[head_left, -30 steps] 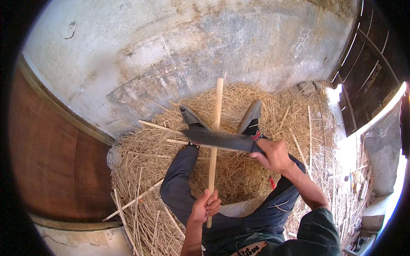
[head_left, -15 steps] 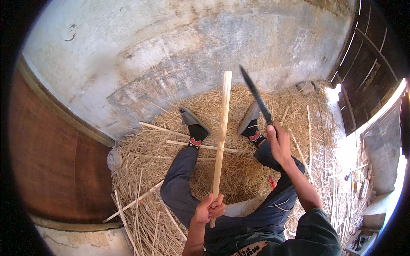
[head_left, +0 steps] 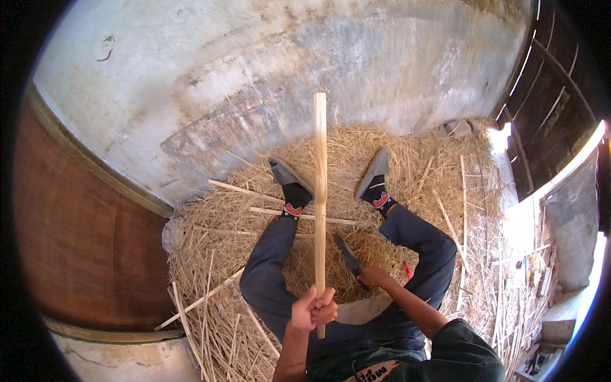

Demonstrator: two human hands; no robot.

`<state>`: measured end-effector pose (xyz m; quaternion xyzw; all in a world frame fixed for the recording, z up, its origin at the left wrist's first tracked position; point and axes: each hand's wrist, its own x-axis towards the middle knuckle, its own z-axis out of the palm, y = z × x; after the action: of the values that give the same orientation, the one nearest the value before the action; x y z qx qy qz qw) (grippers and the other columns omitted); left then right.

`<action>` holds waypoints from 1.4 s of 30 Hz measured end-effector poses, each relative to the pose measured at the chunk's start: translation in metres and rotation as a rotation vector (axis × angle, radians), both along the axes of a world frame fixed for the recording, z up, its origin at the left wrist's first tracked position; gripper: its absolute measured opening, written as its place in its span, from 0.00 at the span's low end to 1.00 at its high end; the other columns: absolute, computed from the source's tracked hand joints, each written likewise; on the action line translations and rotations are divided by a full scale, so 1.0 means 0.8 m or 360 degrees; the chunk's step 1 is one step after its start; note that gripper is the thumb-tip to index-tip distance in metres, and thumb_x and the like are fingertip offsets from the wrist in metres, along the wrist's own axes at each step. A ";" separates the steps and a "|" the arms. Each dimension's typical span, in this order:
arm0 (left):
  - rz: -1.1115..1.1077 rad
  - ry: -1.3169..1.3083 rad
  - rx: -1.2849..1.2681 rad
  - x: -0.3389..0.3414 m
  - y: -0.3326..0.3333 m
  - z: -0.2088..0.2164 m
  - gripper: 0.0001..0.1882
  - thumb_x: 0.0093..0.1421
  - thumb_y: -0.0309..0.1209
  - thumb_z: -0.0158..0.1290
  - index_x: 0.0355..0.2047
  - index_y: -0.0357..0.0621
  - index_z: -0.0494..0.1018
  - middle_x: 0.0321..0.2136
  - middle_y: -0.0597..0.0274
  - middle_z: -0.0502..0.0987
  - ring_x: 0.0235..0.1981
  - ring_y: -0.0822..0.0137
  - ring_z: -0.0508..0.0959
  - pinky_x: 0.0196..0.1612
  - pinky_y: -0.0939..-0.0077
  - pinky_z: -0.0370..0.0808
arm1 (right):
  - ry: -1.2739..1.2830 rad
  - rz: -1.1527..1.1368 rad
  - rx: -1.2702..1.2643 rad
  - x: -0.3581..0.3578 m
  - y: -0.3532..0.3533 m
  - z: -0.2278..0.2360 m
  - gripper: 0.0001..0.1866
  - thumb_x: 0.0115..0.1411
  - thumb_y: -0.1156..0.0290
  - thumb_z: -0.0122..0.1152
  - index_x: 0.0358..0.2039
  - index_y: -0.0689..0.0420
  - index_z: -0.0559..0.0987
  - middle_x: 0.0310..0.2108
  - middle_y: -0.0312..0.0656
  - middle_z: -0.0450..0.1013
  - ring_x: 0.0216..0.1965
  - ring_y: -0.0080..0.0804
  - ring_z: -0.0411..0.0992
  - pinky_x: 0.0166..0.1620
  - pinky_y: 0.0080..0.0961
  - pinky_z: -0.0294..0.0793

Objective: The person sits on a straw-covered floor and uses a large knife to sharpen the end of a thin wooden stick. They then switch to a red utility knife to further refine the tip of the stick, scraping away wood shavings. The person handles the stick and tools with both hands, rotating the stick to ensure an even point.

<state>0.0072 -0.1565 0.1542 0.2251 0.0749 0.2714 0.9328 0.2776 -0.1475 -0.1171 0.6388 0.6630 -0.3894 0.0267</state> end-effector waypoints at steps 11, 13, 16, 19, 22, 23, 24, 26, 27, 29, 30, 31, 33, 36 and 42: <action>0.0010 -0.0025 0.0077 0.013 0.025 0.018 0.28 0.73 0.60 0.38 0.24 0.55 0.56 0.11 0.78 0.52 0.09 0.81 0.49 0.13 0.80 0.48 | 0.1461 -0.1201 0.1392 0.150 0.025 0.381 0.12 0.71 0.73 0.52 0.50 0.60 0.80 0.37 0.40 0.80 0.36 0.27 0.79 0.42 0.26 0.78; 0.0006 -0.0089 0.0059 0.017 0.025 0.020 0.28 0.73 0.59 0.38 0.23 0.55 0.56 0.11 0.78 0.52 0.09 0.81 0.49 0.12 0.80 0.48 | 0.1203 -0.1526 0.1477 0.209 0.021 0.349 0.11 0.72 0.72 0.51 0.47 0.60 0.81 0.36 0.41 0.80 0.36 0.28 0.79 0.41 0.27 0.78; -0.0042 -0.0162 0.0056 0.024 0.028 0.027 0.28 0.73 0.59 0.38 0.23 0.56 0.56 0.10 0.77 0.53 0.08 0.81 0.49 0.12 0.80 0.48 | 0.0545 -0.1646 0.1286 0.272 0.018 0.221 0.11 0.71 0.70 0.53 0.44 0.60 0.82 0.33 0.47 0.80 0.36 0.32 0.79 0.40 0.31 0.78; -0.0131 -0.0236 0.0069 0.036 0.032 0.035 0.28 0.73 0.59 0.38 0.23 0.56 0.57 0.10 0.77 0.54 0.08 0.82 0.49 0.11 0.80 0.48 | -0.0260 -0.1129 0.0726 0.313 -0.044 0.049 0.15 0.58 0.71 0.56 0.44 0.51 0.85 0.38 0.58 0.81 0.40 0.54 0.81 0.45 0.46 0.80; -0.0066 -0.0174 0.0065 0.023 0.026 0.039 0.28 0.73 0.59 0.38 0.23 0.56 0.57 0.10 0.77 0.54 0.08 0.82 0.49 0.11 0.81 0.48 | -0.0255 -0.0984 0.0077 0.231 -0.070 -0.013 0.15 0.56 0.65 0.64 0.45 0.45 0.85 0.46 0.50 0.81 0.48 0.53 0.80 0.52 0.46 0.80; -0.0121 -0.0224 0.0052 0.032 0.032 0.040 0.28 0.73 0.60 0.38 0.23 0.56 0.57 0.10 0.77 0.53 0.08 0.82 0.49 0.11 0.81 0.48 | -0.0292 -0.1029 0.0317 0.252 -0.115 -0.068 0.19 0.55 0.56 0.70 0.45 0.49 0.85 0.38 0.52 0.83 0.41 0.52 0.82 0.45 0.45 0.81; -0.0089 -0.0138 0.0059 0.028 0.029 0.045 0.28 0.73 0.60 0.38 0.23 0.55 0.57 0.10 0.78 0.53 0.08 0.82 0.49 0.11 0.81 0.48 | -0.0305 -0.1194 0.0268 0.211 -0.114 -0.070 0.22 0.53 0.52 0.73 0.44 0.51 0.84 0.38 0.54 0.82 0.44 0.52 0.81 0.45 0.45 0.80; -0.0066 -0.0029 0.0058 0.027 0.028 0.059 0.28 0.73 0.60 0.37 0.23 0.55 0.57 0.10 0.78 0.53 0.08 0.82 0.49 0.11 0.81 0.48 | -0.0468 -0.1194 0.0335 0.178 -0.127 -0.073 0.22 0.54 0.50 0.72 0.41 0.54 0.84 0.38 0.56 0.82 0.43 0.54 0.81 0.45 0.47 0.80; -0.0076 0.0008 0.0064 0.028 0.028 0.063 0.28 0.73 0.60 0.38 0.23 0.55 0.57 0.10 0.78 0.53 0.08 0.82 0.49 0.11 0.81 0.48 | -0.0446 -0.1270 0.0197 0.174 -0.133 -0.082 0.23 0.55 0.48 0.70 0.41 0.54 0.85 0.38 0.57 0.82 0.43 0.55 0.81 0.46 0.48 0.80; -0.0090 0.0079 0.0080 0.029 0.028 0.069 0.29 0.72 0.61 0.38 0.23 0.55 0.57 0.10 0.78 0.53 0.08 0.82 0.49 0.11 0.81 0.48 | -0.0400 -0.1414 -0.0076 0.175 -0.136 -0.105 0.27 0.57 0.42 0.67 0.41 0.55 0.86 0.39 0.58 0.82 0.42 0.57 0.81 0.46 0.49 0.79; -0.0094 0.0087 0.0094 0.029 0.026 0.070 0.29 0.72 0.61 0.38 0.22 0.55 0.56 0.10 0.78 0.53 0.08 0.82 0.49 0.11 0.81 0.48 | -0.0426 -0.1346 -0.0158 0.170 -0.130 -0.104 0.29 0.59 0.39 0.62 0.42 0.55 0.86 0.41 0.58 0.81 0.44 0.56 0.81 0.48 0.49 0.78; -0.0099 0.0095 0.0106 0.029 0.025 0.071 0.29 0.72 0.62 0.39 0.22 0.55 0.56 0.10 0.78 0.53 0.08 0.82 0.49 0.11 0.81 0.47 | -0.0454 -0.1278 -0.0239 0.164 -0.125 -0.102 0.32 0.61 0.37 0.57 0.43 0.55 0.86 0.42 0.57 0.81 0.47 0.56 0.80 0.49 0.50 0.78; -0.0118 0.0135 0.0136 0.028 0.024 0.075 0.30 0.70 0.63 0.40 0.22 0.54 0.56 0.10 0.77 0.53 0.08 0.82 0.49 0.11 0.80 0.47 | -0.0484 -0.1107 -0.0360 0.162 -0.118 -0.105 0.37 0.65 0.34 0.49 0.46 0.57 0.85 0.46 0.58 0.81 0.51 0.54 0.79 0.52 0.50 0.77; -0.0124 0.0160 0.0134 0.025 0.020 0.076 0.31 0.70 0.65 0.38 0.23 0.55 0.55 0.13 0.78 0.53 0.11 0.83 0.49 0.14 0.84 0.45 | -0.0529 -0.1210 -0.0299 0.159 -0.110 -0.108 0.34 0.65 0.37 0.51 0.45 0.57 0.85 0.46 0.60 0.80 0.50 0.55 0.80 0.51 0.50 0.77; -0.0158 0.0177 0.0120 0.022 0.025 0.066 0.30 0.71 0.65 0.36 0.24 0.55 0.55 0.13 0.79 0.52 0.12 0.82 0.49 0.15 0.84 0.45 | -0.0329 -0.1311 -0.0197 0.179 -0.093 -0.070 0.23 0.58 0.51 0.62 0.41 0.58 0.86 0.35 0.58 0.82 0.41 0.55 0.82 0.45 0.48 0.81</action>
<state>0.0246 -0.1369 0.2069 0.2782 0.1051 0.2144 0.9304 0.4207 -0.2220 -0.1730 0.8831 0.3219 -0.3405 -0.0264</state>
